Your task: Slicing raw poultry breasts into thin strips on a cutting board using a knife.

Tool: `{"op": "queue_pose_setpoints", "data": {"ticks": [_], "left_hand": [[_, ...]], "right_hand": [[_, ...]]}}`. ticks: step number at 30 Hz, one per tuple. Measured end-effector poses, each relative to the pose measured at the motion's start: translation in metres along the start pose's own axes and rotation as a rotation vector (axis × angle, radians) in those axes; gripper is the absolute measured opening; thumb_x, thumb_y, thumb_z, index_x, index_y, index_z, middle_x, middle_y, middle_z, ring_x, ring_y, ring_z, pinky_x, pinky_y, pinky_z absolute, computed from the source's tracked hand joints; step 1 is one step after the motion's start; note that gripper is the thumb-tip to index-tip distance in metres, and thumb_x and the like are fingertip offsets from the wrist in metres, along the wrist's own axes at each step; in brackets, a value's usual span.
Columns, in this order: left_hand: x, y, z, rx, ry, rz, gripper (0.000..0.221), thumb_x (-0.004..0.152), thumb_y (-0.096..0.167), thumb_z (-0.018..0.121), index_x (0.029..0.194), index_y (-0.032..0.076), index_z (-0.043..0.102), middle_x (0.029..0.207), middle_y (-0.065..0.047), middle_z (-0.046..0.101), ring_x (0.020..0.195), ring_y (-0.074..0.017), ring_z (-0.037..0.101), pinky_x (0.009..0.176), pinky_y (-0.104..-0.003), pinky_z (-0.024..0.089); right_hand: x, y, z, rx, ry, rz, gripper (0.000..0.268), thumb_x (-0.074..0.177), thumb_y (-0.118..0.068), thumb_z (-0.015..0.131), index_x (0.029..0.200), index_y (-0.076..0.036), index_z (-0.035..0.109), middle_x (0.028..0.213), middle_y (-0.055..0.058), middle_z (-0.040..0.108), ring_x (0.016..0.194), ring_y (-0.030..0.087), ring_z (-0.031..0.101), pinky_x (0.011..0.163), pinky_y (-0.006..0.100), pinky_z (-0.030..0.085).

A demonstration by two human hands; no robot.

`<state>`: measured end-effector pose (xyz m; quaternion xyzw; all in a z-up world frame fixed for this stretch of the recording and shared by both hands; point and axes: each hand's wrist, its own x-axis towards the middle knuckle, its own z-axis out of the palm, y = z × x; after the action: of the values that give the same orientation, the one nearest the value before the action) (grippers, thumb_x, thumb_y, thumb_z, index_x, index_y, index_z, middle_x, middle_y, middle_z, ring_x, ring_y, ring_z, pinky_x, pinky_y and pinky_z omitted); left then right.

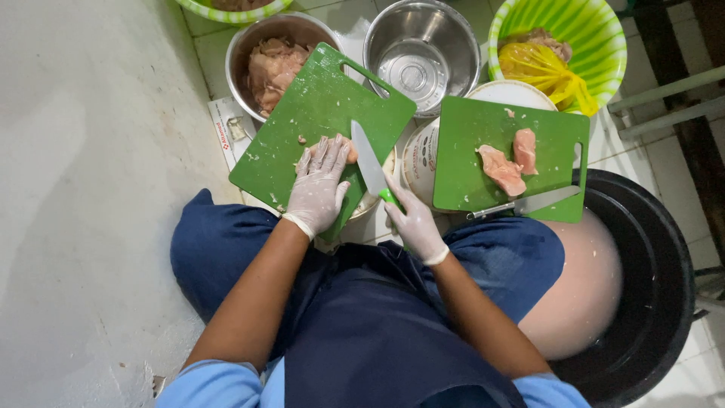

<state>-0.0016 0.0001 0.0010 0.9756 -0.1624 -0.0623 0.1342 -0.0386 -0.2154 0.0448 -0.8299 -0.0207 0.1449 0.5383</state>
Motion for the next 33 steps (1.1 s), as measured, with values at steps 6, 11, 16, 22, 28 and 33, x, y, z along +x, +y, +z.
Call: {"op": "queue_pose_setpoints", "data": {"ticks": [6,11,16,22,28,33], "left_hand": [[-0.003,0.002,0.005,0.040,0.011,0.000,0.076,0.094,0.039,0.051,0.159,0.018,0.017,0.166,-0.003,0.012,0.153,-0.0260,0.009,0.122,-0.049,0.006],[-0.004,-0.001,0.011,0.041,0.020,-0.007,0.077,0.094,0.038,0.053,0.159,0.019,0.016,0.166,-0.003,0.011,0.152,-0.0267,0.008,0.122,-0.050,0.008],[-0.002,0.001,0.005,0.020,0.003,-0.013,0.075,0.096,0.039,0.051,0.159,0.020,0.015,0.167,-0.001,0.007,0.153,-0.0268,0.005,0.122,-0.049,0.006],[-0.001,-0.002,0.007,-0.004,0.008,-0.012,0.076,0.095,0.039,0.052,0.159,0.019,0.016,0.167,-0.003,0.010,0.152,-0.0275,0.007,0.122,-0.050,0.008],[-0.002,-0.001,0.006,-0.029,0.009,-0.014,0.073,0.096,0.038,0.050,0.158,0.018,0.019,0.166,-0.004,0.011,0.152,-0.0299,0.010,0.122,-0.051,0.009],[-0.002,-0.001,0.012,-0.014,0.032,0.003,0.073,0.096,0.039,0.052,0.158,0.019,0.020,0.166,-0.004,0.011,0.152,-0.0301,0.008,0.121,-0.051,0.009]], "right_hand": [[0.055,0.021,0.020,-0.188,0.048,-0.097,0.061,0.093,-0.018,0.058,0.152,-0.023,0.040,0.124,0.022,0.061,0.114,0.039,0.062,0.099,0.045,0.049],[0.021,0.012,0.029,-0.162,0.040,-0.060,0.058,0.095,-0.019,0.055,0.151,-0.022,0.041,0.118,0.022,0.062,0.095,0.037,0.066,0.089,0.046,0.052],[-0.005,-0.001,0.026,-0.155,0.043,-0.050,0.059,0.094,-0.017,0.056,0.151,-0.024,0.041,0.114,0.022,0.063,0.087,0.038,0.068,0.082,0.047,0.056],[0.036,0.023,0.035,-0.249,0.058,-0.194,0.060,0.095,-0.017,0.056,0.152,-0.023,0.039,0.123,0.021,0.062,0.116,0.039,0.060,0.100,0.047,0.047],[0.025,0.030,0.043,-0.264,0.067,-0.235,0.059,0.096,-0.016,0.053,0.153,-0.019,0.038,0.123,0.023,0.063,0.115,0.041,0.059,0.101,0.049,0.045],[-0.015,0.029,0.042,-0.261,0.066,-0.215,0.059,0.095,-0.019,0.057,0.151,-0.024,0.041,0.124,0.019,0.063,0.117,0.039,0.060,0.099,0.047,0.048]]}}
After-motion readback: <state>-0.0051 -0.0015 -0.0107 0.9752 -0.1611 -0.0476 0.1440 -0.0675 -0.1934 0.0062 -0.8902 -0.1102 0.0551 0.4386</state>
